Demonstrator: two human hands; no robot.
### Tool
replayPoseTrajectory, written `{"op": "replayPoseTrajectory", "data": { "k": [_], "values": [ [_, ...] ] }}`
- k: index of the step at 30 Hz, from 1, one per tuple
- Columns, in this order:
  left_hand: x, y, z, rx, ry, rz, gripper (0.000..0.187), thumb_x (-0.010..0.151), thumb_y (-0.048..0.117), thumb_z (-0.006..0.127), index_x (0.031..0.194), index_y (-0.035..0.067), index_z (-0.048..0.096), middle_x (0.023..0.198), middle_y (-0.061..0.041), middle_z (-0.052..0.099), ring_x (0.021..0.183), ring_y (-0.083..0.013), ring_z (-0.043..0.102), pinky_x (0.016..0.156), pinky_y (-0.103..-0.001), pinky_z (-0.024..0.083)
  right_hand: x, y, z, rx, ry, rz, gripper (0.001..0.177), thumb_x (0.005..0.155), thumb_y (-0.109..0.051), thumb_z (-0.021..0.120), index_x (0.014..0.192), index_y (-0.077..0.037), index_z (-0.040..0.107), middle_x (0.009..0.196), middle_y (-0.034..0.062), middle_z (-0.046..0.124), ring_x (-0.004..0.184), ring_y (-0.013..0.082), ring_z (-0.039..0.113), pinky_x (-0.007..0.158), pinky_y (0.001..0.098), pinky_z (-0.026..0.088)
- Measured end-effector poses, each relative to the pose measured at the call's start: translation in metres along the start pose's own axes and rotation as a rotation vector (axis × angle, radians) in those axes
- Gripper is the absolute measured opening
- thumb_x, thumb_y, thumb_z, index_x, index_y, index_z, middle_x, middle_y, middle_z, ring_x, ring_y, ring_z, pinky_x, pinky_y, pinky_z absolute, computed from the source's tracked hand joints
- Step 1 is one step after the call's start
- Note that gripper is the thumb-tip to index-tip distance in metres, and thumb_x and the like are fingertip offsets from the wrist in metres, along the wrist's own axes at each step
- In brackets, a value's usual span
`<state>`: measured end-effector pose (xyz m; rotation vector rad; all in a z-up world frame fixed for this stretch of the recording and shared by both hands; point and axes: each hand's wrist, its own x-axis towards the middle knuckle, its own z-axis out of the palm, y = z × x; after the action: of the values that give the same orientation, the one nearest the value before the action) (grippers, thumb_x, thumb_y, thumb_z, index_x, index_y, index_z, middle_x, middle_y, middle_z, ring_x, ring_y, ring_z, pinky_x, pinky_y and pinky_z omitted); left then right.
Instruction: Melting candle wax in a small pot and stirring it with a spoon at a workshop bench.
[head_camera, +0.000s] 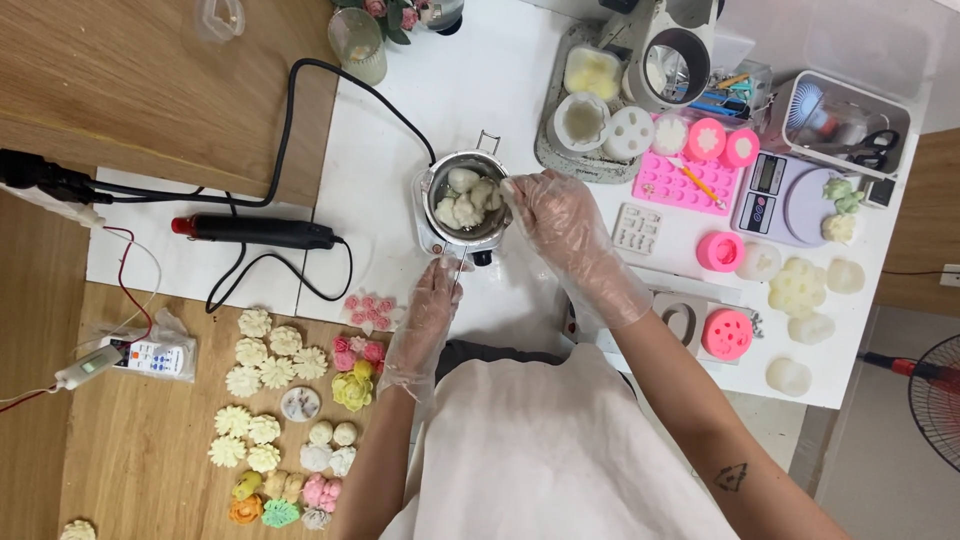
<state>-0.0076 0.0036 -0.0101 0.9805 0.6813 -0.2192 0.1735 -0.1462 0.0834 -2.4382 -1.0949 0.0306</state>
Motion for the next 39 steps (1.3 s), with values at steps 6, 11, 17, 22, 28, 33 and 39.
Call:
{"op": "replayPoseTrajectory", "data": {
  "k": [6, 11, 17, 22, 28, 33, 39],
  "values": [
    [0.015, -0.019, -0.021, 0.82, -0.1, 0.608, 0.033, 0.099, 0.002, 0.047, 0.132, -0.002, 0.05, 0.111, -0.003, 0.061, 0.082, -0.012, 0.053, 0.084, -0.025, 0.052, -0.003, -0.001, -0.002, 0.166, -0.078, 0.25, 0.03, 0.106, -0.024, 0.056, 0.092, -0.002, 0.07, 0.078, 0.017, 0.069, 0.072, 0.0338, 0.067, 0.069, 0.0442, 0.054],
    [0.015, -0.019, -0.021, 1.111, 0.005, 0.91, 0.046, 0.093, -0.006, 0.05, 0.138, -0.007, 0.046, 0.12, -0.009, 0.064, 0.096, -0.017, 0.063, 0.104, -0.027, 0.053, -0.003, -0.01, -0.013, 0.326, -0.076, 0.359, 0.039, 0.109, -0.032, 0.049, 0.097, -0.003, 0.072, 0.079, 0.0136, 0.072, 0.07, 0.0259, 0.071, 0.069, 0.0389, 0.057],
    [0.017, -0.012, -0.005, -0.007, 0.036, 0.036, 0.031, 0.109, 0.019, 0.049, 0.132, 0.003, 0.06, 0.107, -0.007, 0.067, 0.071, -0.0113, 0.048, 0.068, -0.029, 0.044, 0.0, -0.022, -0.029, 0.348, -0.108, 0.46, 0.044, 0.109, -0.037, 0.048, 0.092, -0.004, 0.071, 0.073, 0.0114, 0.071, 0.066, 0.023, 0.07, 0.066, 0.0382, 0.056],
    [0.004, 0.017, 0.007, -0.007, 0.042, -0.041, 0.032, 0.108, 0.032, 0.048, 0.108, 0.006, 0.066, 0.084, 0.0, 0.06, 0.063, -0.0081, 0.039, 0.053, -0.024, 0.035, -0.005, -0.006, -0.011, 0.107, -0.073, 0.208, 0.037, 0.11, -0.028, 0.052, 0.088, -0.004, 0.07, 0.073, 0.0176, 0.065, 0.073, 0.0375, 0.065, 0.067, 0.0484, 0.05],
    [0.003, 0.016, 0.008, 0.06, 0.051, -0.037, 0.036, 0.107, 0.037, 0.049, 0.104, 0.006, 0.065, 0.085, 0.003, 0.06, 0.065, -0.0067, 0.038, 0.056, -0.024, 0.036, 0.0, -0.015, -0.021, 0.173, -0.094, 0.215, 0.037, 0.109, -0.028, 0.052, 0.086, -0.005, 0.069, 0.074, 0.0168, 0.066, 0.074, 0.0363, 0.066, 0.069, 0.047, 0.052],
    [0.001, 0.02, 0.008, 0.138, 0.047, -0.02, 0.037, 0.108, 0.038, 0.049, 0.107, 0.006, 0.068, 0.08, 0.001, 0.052, 0.064, -0.0083, 0.037, 0.056, -0.024, 0.036, 0.006, -0.021, -0.027, 0.269, -0.115, 0.294, 0.037, 0.109, -0.029, 0.051, 0.088, -0.006, 0.07, 0.077, 0.014, 0.07, 0.073, 0.0322, 0.07, 0.069, 0.0438, 0.055],
    [0.004, 0.019, 0.007, 0.062, 0.013, 0.028, 0.033, 0.107, 0.036, 0.049, 0.107, 0.007, 0.066, 0.089, 0.003, 0.063, 0.065, -0.0081, 0.038, 0.058, -0.024, 0.038, 0.001, -0.006, -0.023, 0.112, -0.214, 0.208, 0.033, 0.107, -0.027, 0.056, 0.088, -0.005, 0.072, 0.079, 0.0157, 0.07, 0.077, 0.0355, 0.068, 0.07, 0.0463, 0.054]
  ]
}}
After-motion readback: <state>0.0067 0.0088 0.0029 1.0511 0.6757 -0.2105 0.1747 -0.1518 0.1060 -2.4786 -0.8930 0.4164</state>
